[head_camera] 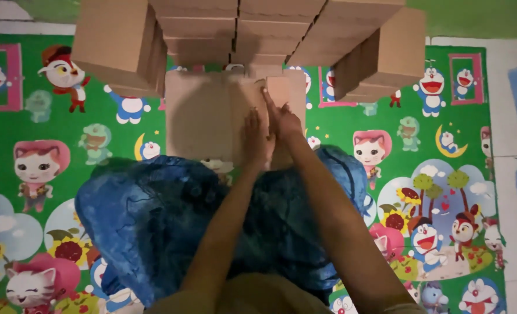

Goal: The person sits on a mat and assembles small cardboard boxes by hand. They fold the flaps, tuck the tabs into slots, and press the edges to form the box shape. The process is repeated for multiple boxes, with finished boxes stacked nearby.

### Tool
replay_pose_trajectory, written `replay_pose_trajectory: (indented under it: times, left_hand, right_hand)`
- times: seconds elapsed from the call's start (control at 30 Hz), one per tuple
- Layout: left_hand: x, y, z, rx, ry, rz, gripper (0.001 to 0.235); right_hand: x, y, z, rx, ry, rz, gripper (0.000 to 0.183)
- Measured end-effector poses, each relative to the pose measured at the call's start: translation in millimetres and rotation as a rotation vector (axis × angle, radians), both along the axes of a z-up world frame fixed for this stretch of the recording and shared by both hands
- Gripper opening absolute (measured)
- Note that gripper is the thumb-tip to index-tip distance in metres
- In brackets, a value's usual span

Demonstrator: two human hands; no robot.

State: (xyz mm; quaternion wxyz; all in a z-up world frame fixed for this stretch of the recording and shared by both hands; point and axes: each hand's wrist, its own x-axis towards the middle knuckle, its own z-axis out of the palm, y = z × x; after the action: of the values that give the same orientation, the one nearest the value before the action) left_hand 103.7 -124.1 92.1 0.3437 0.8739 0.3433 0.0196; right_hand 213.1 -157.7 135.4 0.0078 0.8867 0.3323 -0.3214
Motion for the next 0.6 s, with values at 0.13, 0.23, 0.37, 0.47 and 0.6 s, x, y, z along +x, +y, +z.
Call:
replay_pose_trajectory:
  times: [0.13, 0.23, 0.37, 0.47, 0.6]
  left_hand:
    - [-8.4, 8.6, 6.5, 0.065, -0.022, -0.044, 0.073]
    - [-11.1, 11.4, 6.9, 0.051, -0.006, -0.090, 0.080]
    - [5.4, -7.0, 30.5, -0.055, 0.009, -0.040, 0.099]
    - [12.3, -16.8, 5.3, 0.256, 0.041, -0.085, 0.106]
    - [-4.8, -15.0, -5.5, 0.226, -0.114, -0.087, 0.082]
  right_hand:
    - [17.1, -9.2, -38.0, 0.000, -0.066, 0.123, 0.126]
    - [8.9, -5.1, -21.4, -0.001, -0.066, 0.114, 0.118]
    - [4.8, -8.0, -3.9, -0.002, 0.067, -0.043, 0.121]
    - [10.4, -16.8, -40.8, 0.023, 0.003, 0.001, 0.110]
    - [17.9, -26.8, -56.3, -0.032, -0.083, 0.093, 0.094]
